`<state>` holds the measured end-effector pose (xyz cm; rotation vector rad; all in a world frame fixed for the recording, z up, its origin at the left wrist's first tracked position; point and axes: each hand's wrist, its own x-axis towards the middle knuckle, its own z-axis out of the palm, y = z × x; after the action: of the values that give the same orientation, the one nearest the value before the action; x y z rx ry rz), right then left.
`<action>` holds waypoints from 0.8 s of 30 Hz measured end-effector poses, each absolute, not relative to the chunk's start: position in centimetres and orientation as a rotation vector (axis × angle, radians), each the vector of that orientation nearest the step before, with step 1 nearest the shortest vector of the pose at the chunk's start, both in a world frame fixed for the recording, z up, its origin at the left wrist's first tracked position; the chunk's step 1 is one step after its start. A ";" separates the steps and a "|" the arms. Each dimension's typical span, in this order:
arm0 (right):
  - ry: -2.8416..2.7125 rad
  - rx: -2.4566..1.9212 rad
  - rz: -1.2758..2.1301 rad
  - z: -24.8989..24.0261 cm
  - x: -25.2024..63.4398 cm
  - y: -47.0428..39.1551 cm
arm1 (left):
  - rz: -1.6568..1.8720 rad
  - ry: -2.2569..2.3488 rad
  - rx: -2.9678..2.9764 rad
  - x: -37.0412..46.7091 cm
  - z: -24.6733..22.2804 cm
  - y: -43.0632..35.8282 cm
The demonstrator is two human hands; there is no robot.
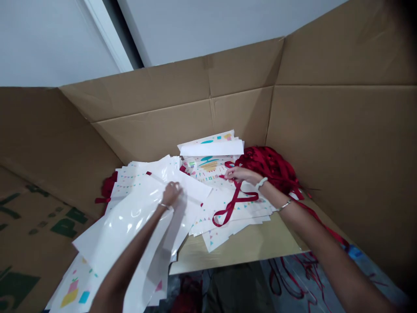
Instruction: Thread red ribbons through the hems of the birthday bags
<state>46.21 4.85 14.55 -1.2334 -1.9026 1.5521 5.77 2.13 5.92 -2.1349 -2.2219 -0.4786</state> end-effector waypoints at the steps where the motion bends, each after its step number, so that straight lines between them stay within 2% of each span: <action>1: -1.898 -1.277 1.616 12.7 44.7 4.2 | -0.483 -2.181 -2.134 7.9 3.5 1.1; 4: -1.905 -1.223 1.818 7.6 41.1 1.2 | -0.589 -2.140 -2.066 11.7 -1.4 -1.6; 8: -1.868 -1.240 1.867 4.4 39.1 -2.2 | -0.785 -2.077 -2.046 12.0 -1.7 -2.8; 12: -1.832 -1.288 1.836 4.5 39.0 -3.2 | -0.841 -2.062 -2.174 12.3 -0.3 -4.2; 24: -1.884 -1.467 1.657 5.1 38.3 -4.8 | -0.795 -2.124 -2.142 14.3 -1.6 -6.6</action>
<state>38.32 -4.81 5.11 -1.4665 -1.8836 1.6575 14.26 -6.64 -1.58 -2.1420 -2.1240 -0.7954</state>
